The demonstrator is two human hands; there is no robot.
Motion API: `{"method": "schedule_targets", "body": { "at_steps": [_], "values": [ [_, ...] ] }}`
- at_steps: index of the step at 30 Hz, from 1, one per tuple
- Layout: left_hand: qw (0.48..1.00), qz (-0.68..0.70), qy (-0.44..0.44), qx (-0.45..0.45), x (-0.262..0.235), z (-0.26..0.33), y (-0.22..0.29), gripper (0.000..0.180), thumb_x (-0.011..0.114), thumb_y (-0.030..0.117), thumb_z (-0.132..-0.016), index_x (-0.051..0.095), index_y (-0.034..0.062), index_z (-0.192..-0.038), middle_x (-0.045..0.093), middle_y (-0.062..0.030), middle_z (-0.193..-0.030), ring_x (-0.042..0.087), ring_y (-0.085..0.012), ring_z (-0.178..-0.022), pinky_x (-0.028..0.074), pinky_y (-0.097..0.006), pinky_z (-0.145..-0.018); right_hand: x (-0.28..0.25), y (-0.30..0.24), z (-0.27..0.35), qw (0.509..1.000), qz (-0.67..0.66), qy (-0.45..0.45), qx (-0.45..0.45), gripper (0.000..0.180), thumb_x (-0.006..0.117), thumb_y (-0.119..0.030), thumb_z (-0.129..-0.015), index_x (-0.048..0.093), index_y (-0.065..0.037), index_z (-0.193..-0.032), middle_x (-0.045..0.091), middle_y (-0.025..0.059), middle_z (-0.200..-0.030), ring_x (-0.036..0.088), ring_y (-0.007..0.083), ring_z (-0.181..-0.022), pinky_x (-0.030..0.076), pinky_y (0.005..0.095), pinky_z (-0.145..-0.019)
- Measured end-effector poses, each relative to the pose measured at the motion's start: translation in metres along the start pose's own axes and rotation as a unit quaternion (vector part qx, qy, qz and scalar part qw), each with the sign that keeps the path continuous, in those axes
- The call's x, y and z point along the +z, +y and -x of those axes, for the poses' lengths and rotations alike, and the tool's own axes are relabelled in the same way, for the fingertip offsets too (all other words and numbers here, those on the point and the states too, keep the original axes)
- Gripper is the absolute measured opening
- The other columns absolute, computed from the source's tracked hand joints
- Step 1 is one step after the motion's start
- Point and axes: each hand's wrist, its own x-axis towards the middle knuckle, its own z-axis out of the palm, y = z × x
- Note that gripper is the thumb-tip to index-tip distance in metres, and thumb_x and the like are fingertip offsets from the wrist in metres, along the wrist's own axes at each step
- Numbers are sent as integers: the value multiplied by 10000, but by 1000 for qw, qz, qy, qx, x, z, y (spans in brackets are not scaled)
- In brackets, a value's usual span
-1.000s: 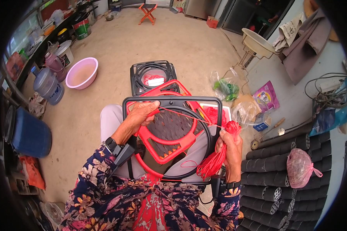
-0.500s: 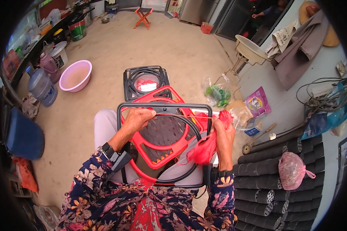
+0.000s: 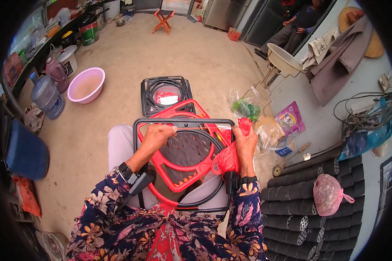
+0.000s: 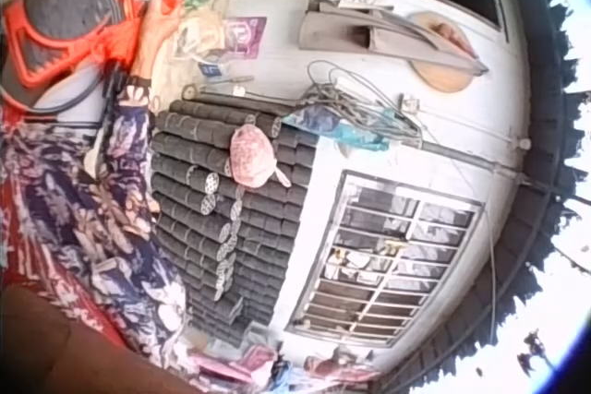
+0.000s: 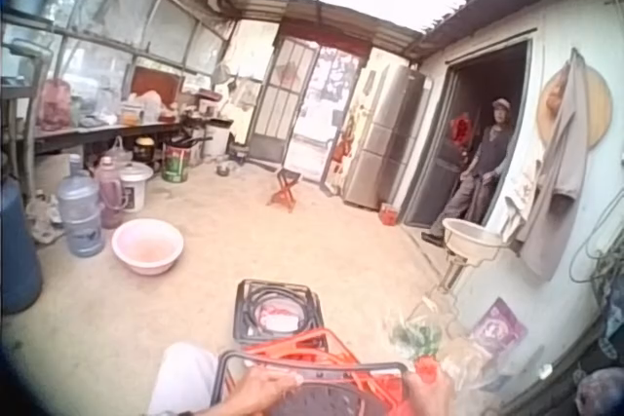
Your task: Winding a red cord onto a spool frame by hand.
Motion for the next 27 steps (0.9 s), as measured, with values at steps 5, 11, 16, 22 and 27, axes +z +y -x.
{"method": "schedule_targets", "body": {
  "at_steps": [5, 11, 16, 22, 27],
  "values": [
    [999, -1, -18, -51, -6, 1, 6, 485, 580, 430, -960, 680, 14, -730, 453, 12, -498, 410, -62, -479, 309, -288, -440, 5, -13, 13, 993, -101, -11, 64, 118, 649, -108, -809, 623, -14, -877, 657, 58, -725, 580, 125, -547, 474, 272, -523],
    [981, 70, -97, -152, -25, 9, 23, 510, 442, 459, -1013, 667, 10, -1099, 601, -46, -626, 547, -114, -513, 385, -262, -411, 2, -29, 22, 980, -183, 14, 83, 117, 653, -106, -813, 596, -32, -882, 615, 46, -701, 576, 135, -533, 462, 272, -481],
    [978, 119, -100, -139, -40, 23, 22, 489, 426, 398, -1029, 612, -9, -1227, 689, -106, -906, 650, -143, -742, 521, -244, -626, -5, -25, 24, 978, -190, 20, 88, 59, 639, -59, -829, 584, -35, -830, 629, 62, -676, 559, 127, -494, 450, 258, -453],
    [972, 195, -42, -126, -56, 39, 20, 474, 456, 348, -1025, 556, -59, -1246, 658, -151, -1136, 657, -212, -981, 506, -329, -901, -7, -13, 24, 973, -207, 14, 106, 116, 641, -102, -854, 582, -31, -924, 636, 71, -699, 555, 132, -479, 442, 256, -428],
    [987, 141, -4, -75, -56, 46, 26, 379, 484, 275, -1019, 603, -48, -1177, 676, -163, -1049, 676, -205, -912, 528, -310, -855, -8, -12, 23, 973, -207, 12, 105, 126, 643, -113, -860, 576, -31, -928, 640, 75, -709, 553, 131, -472, 445, 263, -423]
  ]
}}
